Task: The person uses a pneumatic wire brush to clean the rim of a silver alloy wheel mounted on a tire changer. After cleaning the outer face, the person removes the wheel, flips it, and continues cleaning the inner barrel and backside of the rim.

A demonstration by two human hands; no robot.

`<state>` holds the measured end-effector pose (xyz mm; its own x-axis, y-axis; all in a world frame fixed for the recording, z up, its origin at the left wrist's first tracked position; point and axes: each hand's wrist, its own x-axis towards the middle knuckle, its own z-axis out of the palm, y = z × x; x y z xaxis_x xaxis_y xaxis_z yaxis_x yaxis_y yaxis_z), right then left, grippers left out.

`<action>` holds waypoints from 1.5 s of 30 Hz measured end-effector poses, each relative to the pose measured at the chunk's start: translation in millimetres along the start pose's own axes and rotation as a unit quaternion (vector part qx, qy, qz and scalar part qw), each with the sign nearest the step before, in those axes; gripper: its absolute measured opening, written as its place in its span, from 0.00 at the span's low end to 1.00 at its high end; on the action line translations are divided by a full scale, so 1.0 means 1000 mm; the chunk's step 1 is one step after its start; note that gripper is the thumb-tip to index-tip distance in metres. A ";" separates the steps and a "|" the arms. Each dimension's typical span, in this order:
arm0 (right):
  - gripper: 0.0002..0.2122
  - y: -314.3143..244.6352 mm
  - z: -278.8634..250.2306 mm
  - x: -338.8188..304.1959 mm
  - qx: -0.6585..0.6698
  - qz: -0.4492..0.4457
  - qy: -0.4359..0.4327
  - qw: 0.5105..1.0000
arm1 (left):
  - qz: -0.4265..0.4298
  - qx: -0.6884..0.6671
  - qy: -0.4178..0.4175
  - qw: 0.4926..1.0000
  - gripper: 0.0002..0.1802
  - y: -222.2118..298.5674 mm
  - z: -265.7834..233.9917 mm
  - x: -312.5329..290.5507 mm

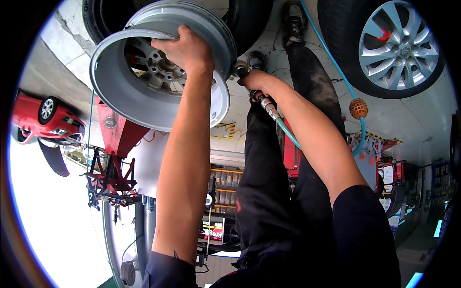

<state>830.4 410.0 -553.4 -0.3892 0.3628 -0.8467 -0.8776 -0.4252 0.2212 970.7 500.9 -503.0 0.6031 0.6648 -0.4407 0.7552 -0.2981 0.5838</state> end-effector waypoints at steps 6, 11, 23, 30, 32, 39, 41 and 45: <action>0.11 -0.004 0.003 -0.004 -0.050 0.010 -0.014 0.999 | -0.039 -0.011 0.000 0.999 0.28 0.013 0.003 -0.006; 0.16 0.011 0.016 0.010 -0.064 -0.009 -0.035 0.997 | -0.014 -0.013 -0.011 1.000 0.28 0.006 0.001 -0.004; 0.10 0.019 0.016 0.022 -0.096 -0.019 -0.026 0.995 | -0.022 -0.038 0.005 0.999 0.24 0.008 0.004 -0.006; 0.12 0.012 0.000 0.014 -0.086 -0.040 0.022 0.995 | 0.010 -0.045 0.002 0.999 0.21 -0.001 0.002 0.000; 0.12 0.002 -0.008 -0.002 -0.043 -0.025 0.020 0.999 | -0.010 -0.021 0.007 1.000 0.21 0.003 0.001 -0.003; 0.16 0.025 0.021 0.026 -0.167 -0.081 0.004 0.983 | -0.005 -0.014 -0.013 1.000 0.28 -0.001 -0.002 -0.002; 0.16 0.021 0.013 0.015 -0.133 -0.075 0.014 0.988 | 0.008 -0.019 -0.022 1.000 0.26 -0.007 -0.005 0.001; 0.19 0.002 -0.006 -0.001 -0.085 -0.020 0.012 0.996 | 0.008 -0.026 -0.014 1.000 0.26 -0.008 -0.003 0.002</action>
<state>830.8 404.2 -555.2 -0.3463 0.3633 -0.8650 -0.8312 -0.5462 0.1033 965.1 506.6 -505.8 0.6224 0.6409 -0.4493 0.7317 -0.2724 0.6249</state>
